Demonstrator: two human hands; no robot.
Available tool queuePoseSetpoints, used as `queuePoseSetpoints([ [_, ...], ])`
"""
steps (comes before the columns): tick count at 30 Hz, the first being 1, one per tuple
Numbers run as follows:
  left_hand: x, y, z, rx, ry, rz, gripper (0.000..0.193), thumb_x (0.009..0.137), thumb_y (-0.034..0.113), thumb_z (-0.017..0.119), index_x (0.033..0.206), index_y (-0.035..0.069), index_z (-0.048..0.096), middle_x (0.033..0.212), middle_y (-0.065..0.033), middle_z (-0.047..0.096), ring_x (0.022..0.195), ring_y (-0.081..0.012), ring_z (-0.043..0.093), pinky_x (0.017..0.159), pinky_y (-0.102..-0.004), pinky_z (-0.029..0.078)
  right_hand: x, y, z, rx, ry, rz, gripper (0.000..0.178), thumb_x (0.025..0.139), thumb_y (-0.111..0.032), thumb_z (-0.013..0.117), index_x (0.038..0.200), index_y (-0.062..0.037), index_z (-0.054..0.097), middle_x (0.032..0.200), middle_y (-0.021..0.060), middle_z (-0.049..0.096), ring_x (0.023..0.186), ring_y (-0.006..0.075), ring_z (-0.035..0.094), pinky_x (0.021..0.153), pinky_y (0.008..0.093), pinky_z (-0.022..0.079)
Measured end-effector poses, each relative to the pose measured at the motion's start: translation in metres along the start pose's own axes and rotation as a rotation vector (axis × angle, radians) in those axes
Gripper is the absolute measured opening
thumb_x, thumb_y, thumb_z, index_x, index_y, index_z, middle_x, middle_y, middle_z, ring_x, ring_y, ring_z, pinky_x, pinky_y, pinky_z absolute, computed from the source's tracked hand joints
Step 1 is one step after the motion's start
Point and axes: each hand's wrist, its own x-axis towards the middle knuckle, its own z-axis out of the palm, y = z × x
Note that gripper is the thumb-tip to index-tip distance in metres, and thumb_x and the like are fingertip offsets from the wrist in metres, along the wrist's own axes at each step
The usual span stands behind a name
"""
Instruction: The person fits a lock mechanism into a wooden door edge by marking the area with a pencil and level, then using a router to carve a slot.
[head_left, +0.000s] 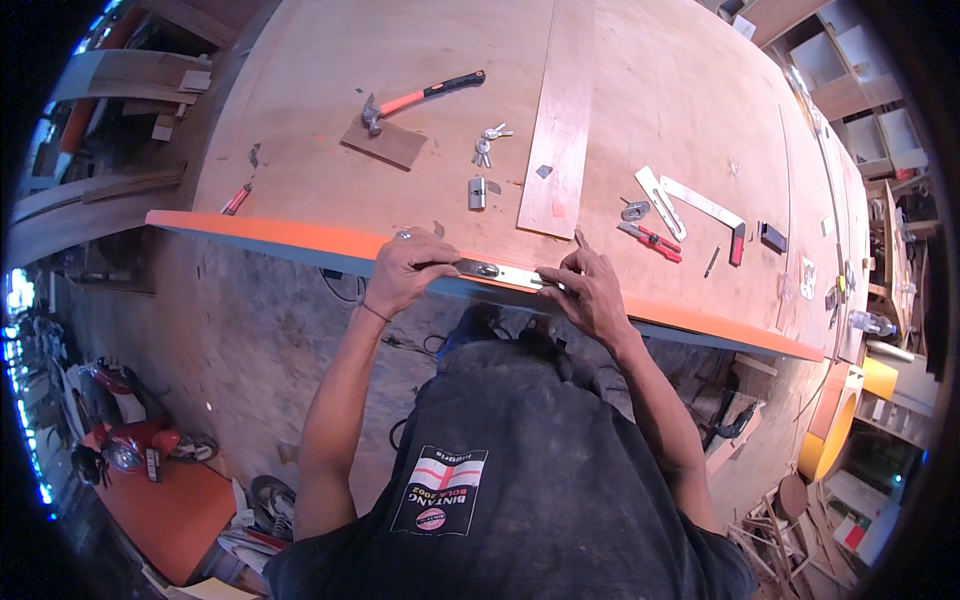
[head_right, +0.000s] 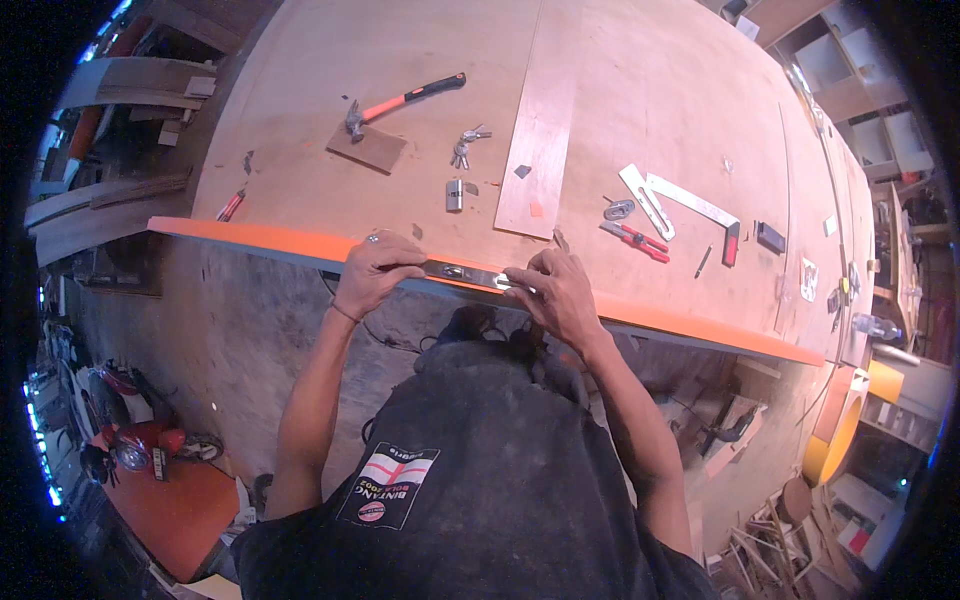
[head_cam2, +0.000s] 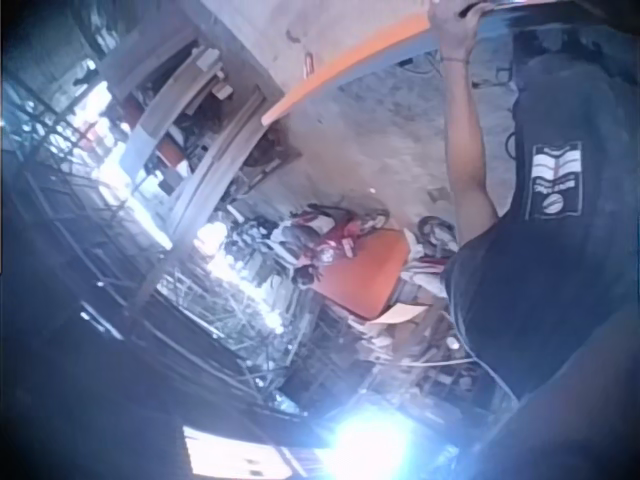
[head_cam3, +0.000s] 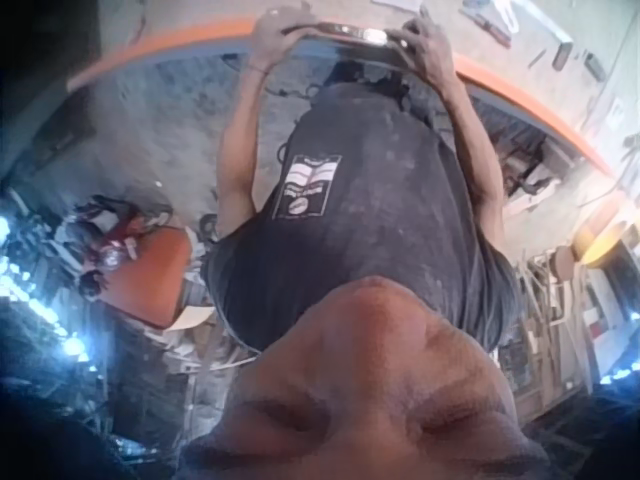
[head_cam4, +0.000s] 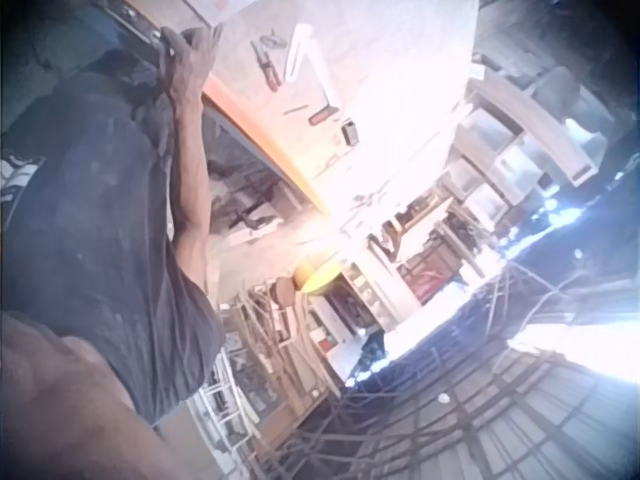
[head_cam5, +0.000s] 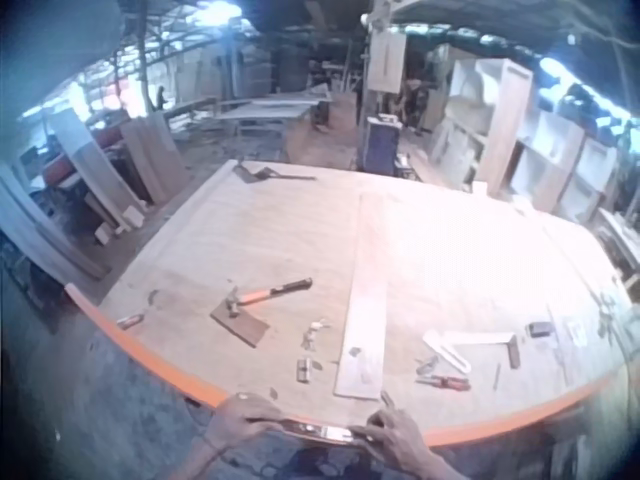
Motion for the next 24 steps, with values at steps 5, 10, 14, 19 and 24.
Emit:
queuePoseSetpoints([
  [5,0.000,0.001,-0.003,0.042,-0.019,0.030,0.024,0.074,0.006,0.091,0.097,0.003,0.084,0.098,-0.0085,0.083,0.095,-0.0247,0.074,0.088,-0.0362,0.058,-0.002,0.000,0.002,0.011,0.016,0.019,0.026,0.089,-0.027,0.085,0.112,-0.0154,0.084,0.091,0.0058,0.061,0.088,0.0254,0.059,0.080,0.0406,0.046],
  [10,-0.001,0.002,-0.002,0.085,-0.002,0.055,0.026,0.073,0.006,0.092,0.098,0.003,0.084,0.100,-0.0086,0.083,0.098,-0.0250,0.074,0.087,-0.0360,0.057,-0.001,-0.001,0.000,0.018,0.027,0.026,0.025,0.088,-0.028,0.086,0.110,-0.0151,0.085,0.091,0.0061,0.061,0.088,0.0255,0.059,0.081,0.0405,0.047],
  [14,-0.003,0.003,0.002,0.030,0.080,-0.023,0.027,0.073,0.004,0.092,0.098,0.003,0.084,0.103,-0.0099,0.083,0.101,-0.0237,0.072,0.086,-0.0350,0.057,0.000,-0.004,-0.001,0.013,0.016,0.045,0.025,0.088,-0.029,0.086,0.110,-0.0156,0.085,0.092,0.0061,0.061,0.090,0.0253,0.059,0.082,0.0409,0.047],
  [19,-0.001,0.003,-0.002,0.044,-0.007,-0.061,0.025,0.075,0.000,0.090,0.098,0.002,0.083,0.101,-0.0083,0.080,0.098,-0.0218,0.070,0.084,-0.0348,0.057,-0.003,0.000,-0.001,-0.006,-0.006,0.029,0.029,0.089,-0.025,0.085,0.116,-0.0164,0.084,0.095,0.0051,0.060,0.093,0.0241,0.058,0.083,0.0389,0.045],
  [24,0.001,0.008,-0.005,0.115,-0.044,-0.046,0.023,0.076,0.001,0.088,0.099,0.003,0.082,0.099,-0.0068,0.077,0.097,-0.0222,0.070,0.082,-0.0342,0.056,-0.017,0.004,-0.020,-0.001,0.019,0.092,0.028,0.087,-0.019,0.085,0.114,-0.0133,0.083,0.100,0.0063,0.066,0.097,0.0258,0.061,0.086,0.0395,0.047],
])
